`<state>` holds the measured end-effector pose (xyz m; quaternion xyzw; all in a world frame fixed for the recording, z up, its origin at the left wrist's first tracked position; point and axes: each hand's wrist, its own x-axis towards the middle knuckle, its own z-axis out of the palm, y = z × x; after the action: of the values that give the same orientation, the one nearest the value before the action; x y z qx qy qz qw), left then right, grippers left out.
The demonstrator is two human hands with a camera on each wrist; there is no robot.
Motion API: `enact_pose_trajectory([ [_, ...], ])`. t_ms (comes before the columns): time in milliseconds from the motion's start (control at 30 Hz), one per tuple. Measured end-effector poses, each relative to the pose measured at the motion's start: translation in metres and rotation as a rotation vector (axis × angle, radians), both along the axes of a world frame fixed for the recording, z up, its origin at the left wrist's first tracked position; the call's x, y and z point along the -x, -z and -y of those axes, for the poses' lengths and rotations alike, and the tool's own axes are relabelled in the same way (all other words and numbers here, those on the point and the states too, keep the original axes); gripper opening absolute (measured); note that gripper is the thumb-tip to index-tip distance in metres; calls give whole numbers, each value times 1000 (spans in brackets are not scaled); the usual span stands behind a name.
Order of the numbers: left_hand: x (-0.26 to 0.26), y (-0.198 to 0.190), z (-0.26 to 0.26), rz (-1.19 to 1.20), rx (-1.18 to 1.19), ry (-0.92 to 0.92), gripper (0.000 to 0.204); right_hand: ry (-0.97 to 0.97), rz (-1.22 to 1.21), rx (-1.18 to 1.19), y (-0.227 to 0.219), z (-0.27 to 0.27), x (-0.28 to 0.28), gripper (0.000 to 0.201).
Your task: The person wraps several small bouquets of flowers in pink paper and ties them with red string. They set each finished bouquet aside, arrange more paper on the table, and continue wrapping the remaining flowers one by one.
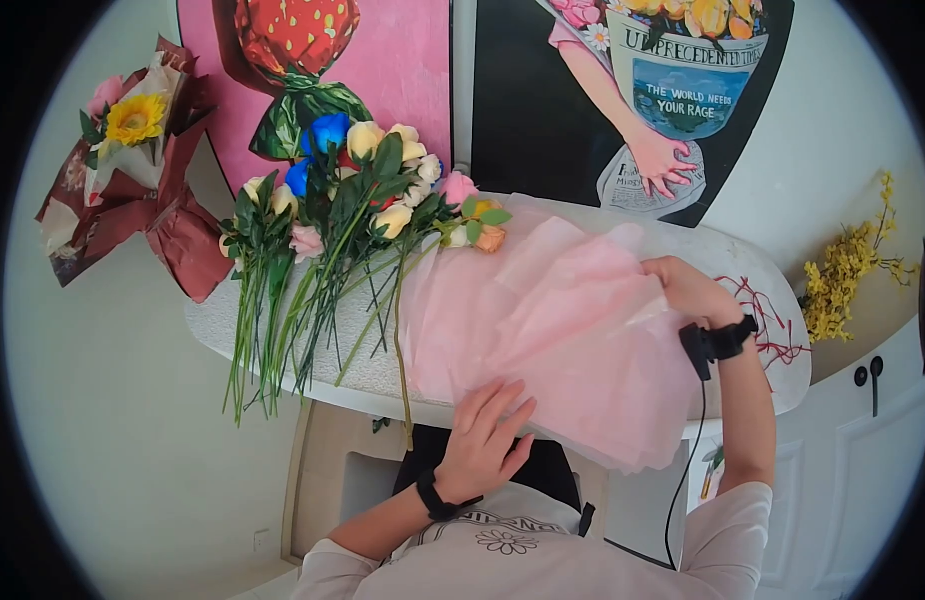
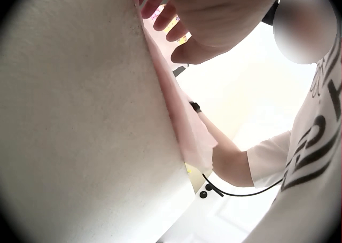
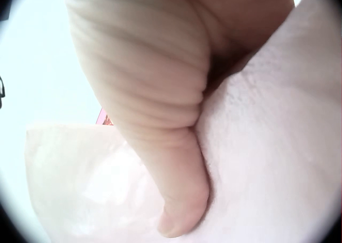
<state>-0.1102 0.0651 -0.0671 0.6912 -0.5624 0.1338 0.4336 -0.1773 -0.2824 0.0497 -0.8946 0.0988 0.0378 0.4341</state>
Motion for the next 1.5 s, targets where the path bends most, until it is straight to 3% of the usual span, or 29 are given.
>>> enact_pose_trajectory([
  [33,-1,-1,1,5,23,-12,53,-18,39,7,-3,2,11,27],
  [133,-4,-21,4,-57,32,-207,52,251,3,-265,-11,14,43,32],
  [200,-12,-30,8,-108,-39,-311,50,249,187,-128,-16,9,67,35],
  [233,-15,-33,10,-132,-73,-362,49,310,241,-213,-12,8,70,37],
  [267,-18,-31,10,-105,-138,-362,48,368,300,-297,-7,8,72,38],
  [333,-25,-25,7,-53,-270,-356,46,611,330,-778,19,13,69,43],
  [433,-26,-28,6,-83,-298,-330,45,632,436,-896,29,-25,53,50],
  [533,-29,-37,1,-185,-120,-241,44,599,449,-936,27,-59,39,47],
  [667,-29,-39,-11,-934,280,173,47,471,317,-815,20,-78,32,44],
  [733,-36,-48,-12,-1691,676,617,47,241,392,-412,7,-80,27,41],
  [767,-35,-50,-12,-1621,669,551,47,122,411,-205,2,-81,24,40],
  [867,-28,-39,-18,-1420,616,319,46,-4,545,-29,8,-83,2,37],
  [933,-27,-13,-21,-1303,514,124,45,-115,462,-117,-6,-87,-7,37],
  [1033,-10,-48,-11,-1280,630,-97,44,-164,249,-345,-23,-55,-27,37],
  [1100,-8,-60,-23,-1251,690,-149,42,-162,214,-395,-3,-20,-51,50],
  [1200,-11,-66,-38,-1147,830,-229,41,-75,193,711,44,-9,-67,64],
  [1300,-17,-74,-51,-1086,937,-250,41,-71,261,833,57,-24,-66,69],
  [1400,-32,-74,-64,-1101,971,-256,40,-44,154,419,52,-30,-67,58],
  [1500,-37,-85,-63,-1111,1040,-212,40,-125,205,386,64,-18,-72,47],
])
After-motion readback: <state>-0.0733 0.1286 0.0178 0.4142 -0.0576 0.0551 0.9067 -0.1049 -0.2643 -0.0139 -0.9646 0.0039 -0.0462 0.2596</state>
